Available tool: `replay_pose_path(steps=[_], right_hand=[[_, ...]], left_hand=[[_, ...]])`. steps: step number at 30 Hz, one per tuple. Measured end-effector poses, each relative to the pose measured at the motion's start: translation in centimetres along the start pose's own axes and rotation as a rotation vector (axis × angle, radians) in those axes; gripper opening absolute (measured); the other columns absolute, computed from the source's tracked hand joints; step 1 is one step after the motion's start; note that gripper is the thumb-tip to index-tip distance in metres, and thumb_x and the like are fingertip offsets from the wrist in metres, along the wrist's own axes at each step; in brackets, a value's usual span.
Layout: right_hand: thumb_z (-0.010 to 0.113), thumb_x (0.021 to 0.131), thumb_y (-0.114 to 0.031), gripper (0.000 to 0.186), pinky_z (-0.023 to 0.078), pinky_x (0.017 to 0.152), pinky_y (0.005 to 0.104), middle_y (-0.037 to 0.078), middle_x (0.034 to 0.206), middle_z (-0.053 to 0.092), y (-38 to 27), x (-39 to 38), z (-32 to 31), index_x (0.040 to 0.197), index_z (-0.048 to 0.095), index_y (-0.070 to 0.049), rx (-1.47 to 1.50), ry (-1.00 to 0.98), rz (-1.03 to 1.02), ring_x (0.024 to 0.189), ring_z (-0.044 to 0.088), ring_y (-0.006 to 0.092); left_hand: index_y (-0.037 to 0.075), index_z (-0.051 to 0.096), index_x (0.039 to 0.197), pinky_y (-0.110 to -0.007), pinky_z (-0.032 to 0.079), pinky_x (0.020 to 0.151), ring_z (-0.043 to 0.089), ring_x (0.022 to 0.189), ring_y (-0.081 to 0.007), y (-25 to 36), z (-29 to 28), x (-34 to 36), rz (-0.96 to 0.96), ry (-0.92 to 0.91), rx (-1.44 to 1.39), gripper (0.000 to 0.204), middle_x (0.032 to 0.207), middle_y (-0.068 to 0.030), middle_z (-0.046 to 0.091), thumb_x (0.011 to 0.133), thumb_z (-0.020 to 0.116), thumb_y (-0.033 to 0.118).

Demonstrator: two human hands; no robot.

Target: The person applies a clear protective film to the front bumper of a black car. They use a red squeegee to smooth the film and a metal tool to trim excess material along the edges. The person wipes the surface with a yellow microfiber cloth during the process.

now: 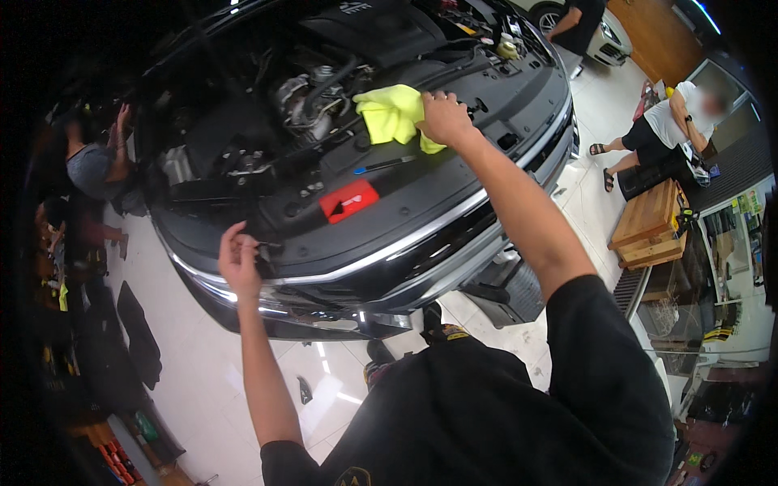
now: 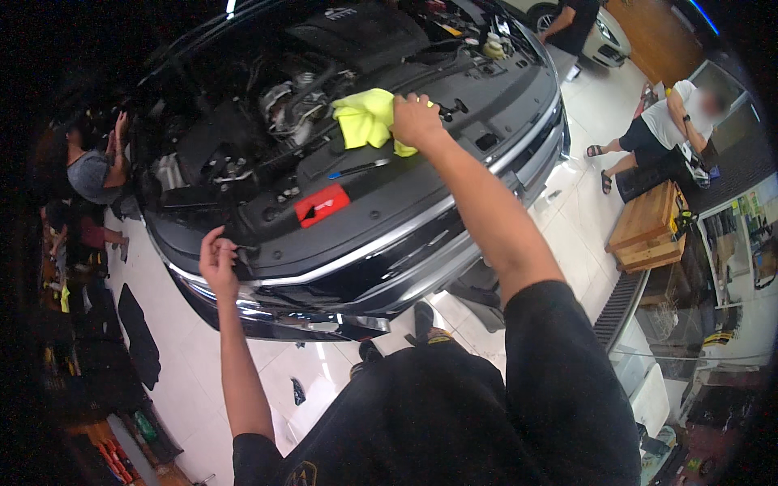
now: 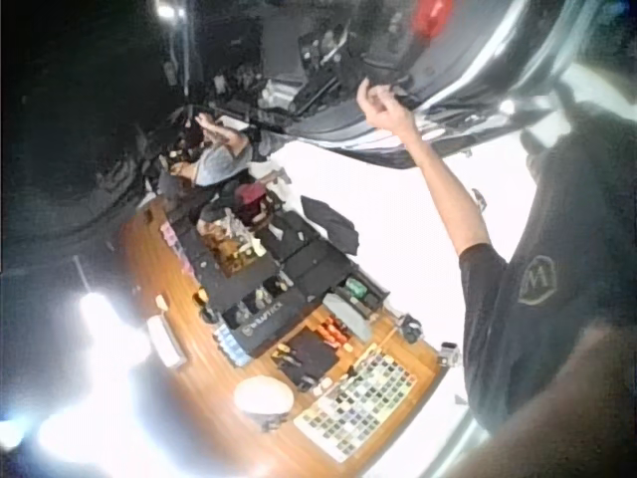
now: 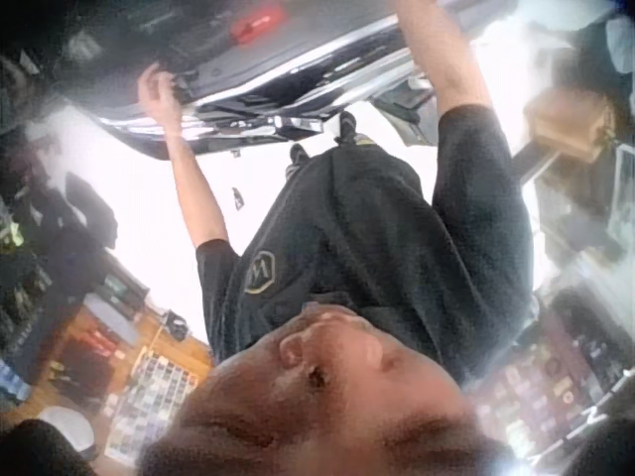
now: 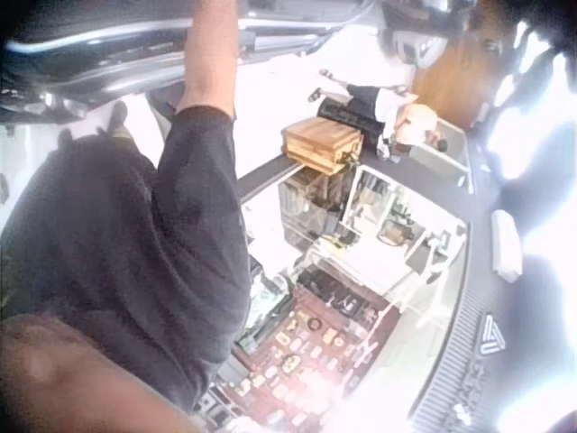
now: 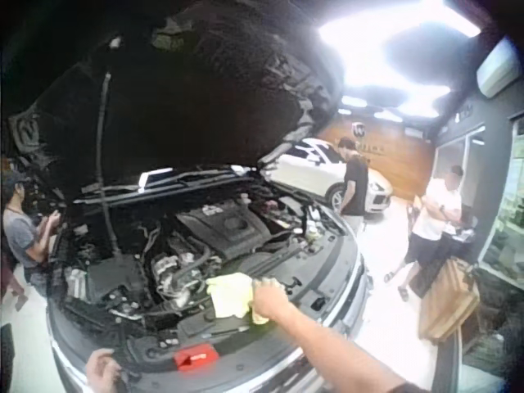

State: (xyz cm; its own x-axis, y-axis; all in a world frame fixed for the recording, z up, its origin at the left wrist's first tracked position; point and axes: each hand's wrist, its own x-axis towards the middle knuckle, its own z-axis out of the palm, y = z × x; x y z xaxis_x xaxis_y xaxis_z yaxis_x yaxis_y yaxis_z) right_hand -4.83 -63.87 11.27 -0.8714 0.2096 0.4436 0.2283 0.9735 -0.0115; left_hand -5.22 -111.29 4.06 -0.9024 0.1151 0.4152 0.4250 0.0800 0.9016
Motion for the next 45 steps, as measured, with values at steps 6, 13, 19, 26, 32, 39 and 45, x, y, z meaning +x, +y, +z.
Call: replay_pose_path(steps=[6,13,19,26,32,39,45], right_hand=[[0.078,0.094,-0.028,0.046,0.057,0.090,0.0380,0.013,0.109,0.074,8.5,-2.4,-7.9,0.126,0.064,0.000,0.990,0.001,0.254,0.100,0.072,0.0224],[0.064,0.104,-0.027,0.041,0.060,0.087,0.0357,0.016,0.117,0.074,29.5,-14.8,-26.0,0.132,0.062,0.003,1.411,0.685,0.652,0.098,0.074,0.0257],[0.067,0.098,-0.019,0.049,0.055,0.095,0.0389,0.021,0.124,0.069,34.5,-22.9,-15.7,0.141,0.053,0.000,1.060,0.772,0.878,0.109,0.070,0.0312],[0.064,0.091,-0.006,0.065,0.055,0.087,0.0497,0.030,0.102,0.071,22.2,-18.6,0.3,0.151,0.039,-0.003,0.494,-0.067,0.564,0.095,0.072,0.0408],[0.061,0.088,-0.007,0.067,0.053,0.070,0.0588,0.030,0.075,0.068,14.6,-18.6,-2.0,0.148,0.036,0.005,0.349,-0.201,0.445,0.071,0.067,0.0510],[0.061,0.084,-0.007,0.077,0.055,0.065,0.0557,0.035,0.095,0.070,4.2,-22.3,-3.4,0.152,0.029,0.011,0.472,-0.300,0.445,0.066,0.069,0.0475],[0.063,0.083,-0.011,0.081,0.059,0.054,0.0454,0.056,0.145,0.033,-8.3,-25.7,-3.5,0.150,0.029,0.021,0.480,-0.240,0.317,0.062,0.071,0.0423]], left_hand=[[0.004,0.064,0.133,-0.018,0.040,0.064,0.053,0.075,-0.0045,-0.8,-1.5,-0.1,0.009,0.016,0.149,0.034,0.088,0.0008,0.062,0.100,0.059,0.008],[0.002,0.062,0.136,-0.018,0.038,0.066,0.049,0.076,-0.0035,-2.8,-0.8,-0.4,-0.033,0.056,0.165,0.035,0.090,0.0014,0.059,0.103,0.058,0.013],[0.002,0.063,0.137,-0.018,0.031,0.063,0.044,0.074,-0.0028,-1.6,-2.2,-0.2,-0.009,0.081,0.312,0.036,0.088,0.0045,0.053,0.104,0.059,0.016],[0.005,0.065,0.136,-0.018,0.030,0.063,0.042,0.074,-0.0013,-1.7,-0.9,0.2,-0.051,0.107,0.318,0.034,0.086,0.0066,0.052,0.104,0.060,0.017],[0.003,0.064,0.136,-0.019,0.032,0.066,0.043,0.075,-0.0031,-0.8,0.1,-0.3,-0.031,0.121,0.345,0.035,0.086,0.0060,0.050,0.104,0.059,0.014],[0.001,0.060,0.139,-0.020,0.035,0.069,0.047,0.079,-0.0058,-0.2,0.4,-0.4,0.017,0.093,0.291,0.041,0.086,0.0027,0.050,0.099,0.057,0.012],[0.001,0.058,0.140,-0.023,0.039,0.073,0.050,0.081,-0.0086,-0.4,0.4,-0.6,0.094,0.050,0.180,0.039,0.088,0.0000,0.055,0.102,0.059,0.013]])
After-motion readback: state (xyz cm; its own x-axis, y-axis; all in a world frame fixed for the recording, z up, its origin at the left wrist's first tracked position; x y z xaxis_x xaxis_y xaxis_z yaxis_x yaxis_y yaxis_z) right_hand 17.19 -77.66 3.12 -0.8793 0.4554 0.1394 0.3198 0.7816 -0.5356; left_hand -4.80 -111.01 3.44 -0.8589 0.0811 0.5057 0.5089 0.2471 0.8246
